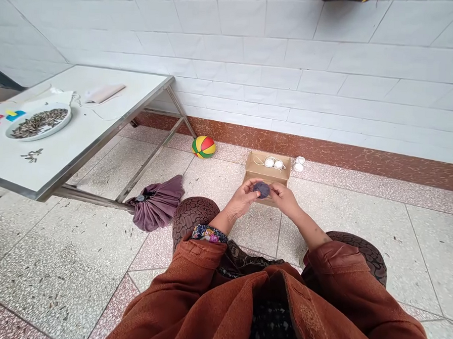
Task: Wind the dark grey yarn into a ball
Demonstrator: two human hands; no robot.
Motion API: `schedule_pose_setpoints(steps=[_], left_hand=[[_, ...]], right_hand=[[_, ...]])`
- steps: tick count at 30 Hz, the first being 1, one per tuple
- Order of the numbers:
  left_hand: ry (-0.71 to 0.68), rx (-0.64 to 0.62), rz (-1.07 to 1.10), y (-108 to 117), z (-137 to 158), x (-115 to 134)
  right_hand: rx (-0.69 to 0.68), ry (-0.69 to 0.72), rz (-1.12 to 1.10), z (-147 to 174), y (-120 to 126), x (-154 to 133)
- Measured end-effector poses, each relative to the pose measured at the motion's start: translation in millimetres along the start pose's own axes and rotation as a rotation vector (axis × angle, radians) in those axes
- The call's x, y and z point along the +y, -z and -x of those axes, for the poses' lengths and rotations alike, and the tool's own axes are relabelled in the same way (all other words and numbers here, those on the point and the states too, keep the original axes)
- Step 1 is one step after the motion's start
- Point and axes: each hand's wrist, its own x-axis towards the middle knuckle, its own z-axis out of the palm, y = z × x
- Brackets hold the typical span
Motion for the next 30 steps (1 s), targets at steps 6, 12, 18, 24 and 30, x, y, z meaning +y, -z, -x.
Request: schedule_pose_setpoints(steps=[6, 12, 18, 24, 30], left_hand=[[-0.012, 0.338, -0.163, 10.1, -11.6, -6.7], [-0.002, 0.248, -0.304, 9.0, -10.2, -10.7], [-0.016, -0.167, -0.401, -3.5, -13.8, 16.1], [-0.049, -0.099, -0.187, 3.8, -43.1, 42.3], [-0.074, 0.139, -0.451, 12.9, -65.1, 21.4]], right_hand=[[-0.187, 0.177, 0.054, 15.9, -5.7, -14.7], [-0.135, 0.175, -0.144, 7.6, 14.9, -42.3], [0.008, 0.144, -0.096, -37.0, 35.7, -43.3], [0.02, 0.032, -0.018, -46.0, 20.2, -12.9], [-0.178, 0.262, 0.023, -27.3, 21.1, -21.8]])
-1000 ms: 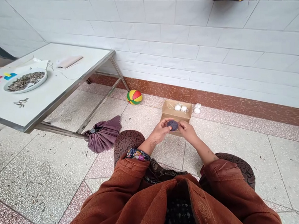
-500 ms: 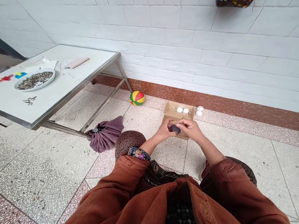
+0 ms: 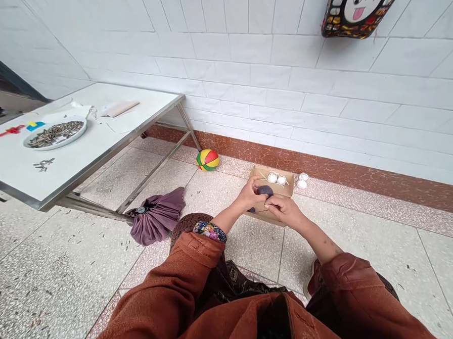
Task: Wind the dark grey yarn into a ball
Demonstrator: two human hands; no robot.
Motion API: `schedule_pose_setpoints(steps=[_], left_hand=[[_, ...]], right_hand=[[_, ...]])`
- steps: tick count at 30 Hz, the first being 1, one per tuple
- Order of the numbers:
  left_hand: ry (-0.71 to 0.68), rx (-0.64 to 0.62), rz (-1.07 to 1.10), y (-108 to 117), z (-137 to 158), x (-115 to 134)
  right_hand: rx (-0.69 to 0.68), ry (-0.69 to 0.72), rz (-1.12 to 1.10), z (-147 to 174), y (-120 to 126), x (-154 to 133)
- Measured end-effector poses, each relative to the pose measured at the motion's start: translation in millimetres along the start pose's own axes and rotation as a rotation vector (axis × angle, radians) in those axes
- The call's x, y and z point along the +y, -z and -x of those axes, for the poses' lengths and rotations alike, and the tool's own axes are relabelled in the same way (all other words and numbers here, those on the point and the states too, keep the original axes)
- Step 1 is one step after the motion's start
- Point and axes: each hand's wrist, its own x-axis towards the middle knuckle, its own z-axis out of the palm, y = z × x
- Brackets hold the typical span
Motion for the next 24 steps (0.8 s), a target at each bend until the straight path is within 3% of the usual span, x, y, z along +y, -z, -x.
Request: schedule_pose_setpoints(steps=[3, 8, 13, 17, 20, 24], left_hand=[[-0.062, -0.088, -0.157, -4.7, 3.6, -7.7], [-0.038, -0.257, -0.148, -8.5, 14.5, -10.7], [-0.009, -0.364, -0.148, -10.2, 20.4, -5.7], [-0.009, -0.485, 0.052, -10.0, 22.4, 4.9], [-0.016, -0.394, 0.206, -7.7, 21.5, 10.2], [0.038, -0.156, 0.232, -4.1, 17.1, 6.6]], right_hand=[[-0.017, -0.028, -0.151, 0.5, 11.8, -12.8], [0.132, -0.142, -0.38, -5.3, 25.9, -17.2], [0.307, -0.198, -0.304, -11.5, 28.4, -8.0], [0.326, -0.277, -0.102, -11.3, 23.1, 5.8], [0.208, -0.315, 0.022, -6.5, 14.6, 14.1], [0.084, -0.289, 0.118, 1.4, 3.1, 14.4]])
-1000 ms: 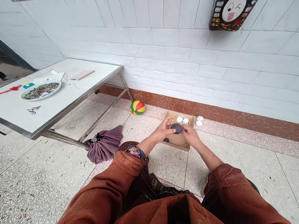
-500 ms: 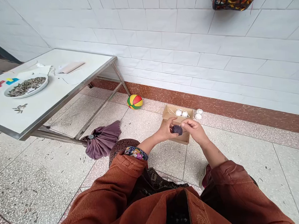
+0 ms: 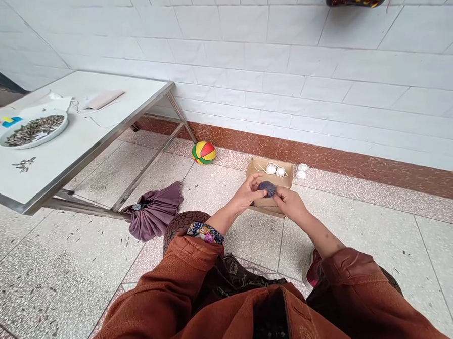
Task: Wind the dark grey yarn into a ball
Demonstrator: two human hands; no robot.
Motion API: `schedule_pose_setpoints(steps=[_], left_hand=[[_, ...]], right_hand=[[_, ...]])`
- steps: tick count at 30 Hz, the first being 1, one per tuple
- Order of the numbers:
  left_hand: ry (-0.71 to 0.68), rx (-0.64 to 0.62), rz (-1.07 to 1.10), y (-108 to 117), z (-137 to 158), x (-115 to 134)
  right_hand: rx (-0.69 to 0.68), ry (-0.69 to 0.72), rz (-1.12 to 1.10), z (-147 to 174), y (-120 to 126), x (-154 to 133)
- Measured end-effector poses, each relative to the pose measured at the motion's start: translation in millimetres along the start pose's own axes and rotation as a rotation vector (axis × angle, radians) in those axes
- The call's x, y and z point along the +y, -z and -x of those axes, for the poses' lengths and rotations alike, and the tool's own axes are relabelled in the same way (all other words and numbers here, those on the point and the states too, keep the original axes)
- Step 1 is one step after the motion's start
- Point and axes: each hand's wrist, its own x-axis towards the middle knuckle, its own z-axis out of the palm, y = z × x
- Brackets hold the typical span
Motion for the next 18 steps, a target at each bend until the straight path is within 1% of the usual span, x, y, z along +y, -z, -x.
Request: schedule_pose_setpoints(steps=[2, 4, 7, 9, 11, 14, 16, 18], left_hand=[[0.025, 0.105, -0.037, 2.5, -2.7, -3.7], [0.028, 0.166, -0.111, 4.2, -5.3, -6.8], [0.02, 0.196, -0.25, 4.6, -7.6, -9.5], [0.019, 0.173, -0.317, 3.3, -7.3, -10.4], [0.02, 0.105, -0.35, 1.2, -5.4, -10.7], [0.034, -0.086, -0.357, -2.5, -0.5, -9.1], [0.036, -0.228, -0.295, -4.5, 2.5, -6.3], [0.028, -0.321, -0.169, -5.7, 4.3, -2.8]], right_hand=[[-0.032, 0.066, -0.006, 3.5, -2.4, -3.5], [-0.074, 0.116, -0.051, 6.0, -2.1, -8.5], [-0.16, 0.134, -0.158, 8.0, 3.7, -15.9], [-0.177, 0.12, -0.241, 8.1, 10.1, -19.3], [-0.125, 0.109, -0.31, 6.9, 16.8, -20.4], [0.02, 0.109, -0.334, 2.8, 22.5, -17.1], [0.097, 0.093, -0.308, -0.3, 21.5, -11.9], [0.138, 0.059, -0.263, -2.6, 17.3, -5.8]])
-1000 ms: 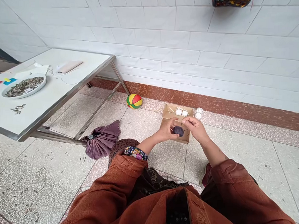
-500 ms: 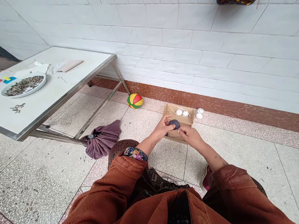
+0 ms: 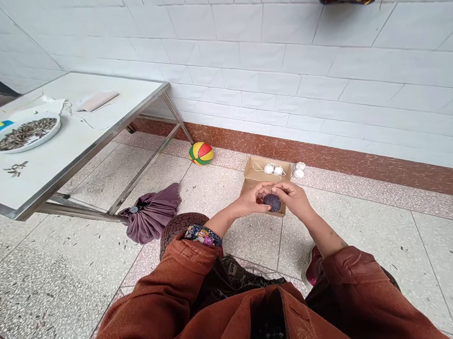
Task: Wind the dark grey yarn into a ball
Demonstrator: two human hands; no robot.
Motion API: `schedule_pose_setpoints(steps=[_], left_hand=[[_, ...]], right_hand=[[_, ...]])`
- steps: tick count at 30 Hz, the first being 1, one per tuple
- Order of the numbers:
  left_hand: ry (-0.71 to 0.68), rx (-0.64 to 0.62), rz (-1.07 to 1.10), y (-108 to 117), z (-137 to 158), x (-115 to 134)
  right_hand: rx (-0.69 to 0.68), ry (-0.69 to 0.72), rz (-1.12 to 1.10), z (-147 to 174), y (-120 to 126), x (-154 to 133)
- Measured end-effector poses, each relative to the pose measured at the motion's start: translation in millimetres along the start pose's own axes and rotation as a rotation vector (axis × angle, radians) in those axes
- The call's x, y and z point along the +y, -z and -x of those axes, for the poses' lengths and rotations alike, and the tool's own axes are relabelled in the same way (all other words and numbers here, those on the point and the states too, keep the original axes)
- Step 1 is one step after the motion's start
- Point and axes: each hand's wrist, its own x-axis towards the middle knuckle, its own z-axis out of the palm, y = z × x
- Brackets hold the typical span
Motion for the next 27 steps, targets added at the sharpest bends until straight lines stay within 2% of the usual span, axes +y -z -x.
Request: schedule_pose_setpoints(steps=[3, 8, 13, 16, 18, 20, 24, 27], left_hand=[[-0.036, 0.035, 0.18, 0.6, 0.1, 3.8], [-0.003, 0.321, 0.24, 4.7, -4.6, 0.1], [0.057, 0.523, 0.063, 10.1, -10.7, -8.2], [0.083, 0.564, -0.12, 12.0, -13.1, -11.8], [0.093, 0.555, -0.222, 11.4, -13.4, -13.6], [0.091, 0.504, -0.282, 8.9, -12.2, -14.1], [0.052, 0.243, -0.255, 1.4, -6.2, -8.9], [0.018, 0.063, -0.106, -2.0, -2.3, -1.7]], right_hand=[[-0.011, -0.05, 0.1, 1.1, -5.9, 9.6], [-0.111, -0.041, 0.227, 6.6, -13.0, 13.1], [-0.215, 0.039, 0.201, 10.1, -16.8, 3.8], [-0.299, 0.057, 0.104, 11.5, -14.7, -4.5], [-0.309, 0.03, 0.044, 11.6, -10.8, -9.2], [-0.257, -0.006, -0.003, 10.4, -6.3, -11.8], [-0.097, -0.024, -0.043, 4.7, -1.8, -8.9], [-0.021, -0.045, -0.011, 0.5, -3.4, -1.2]])
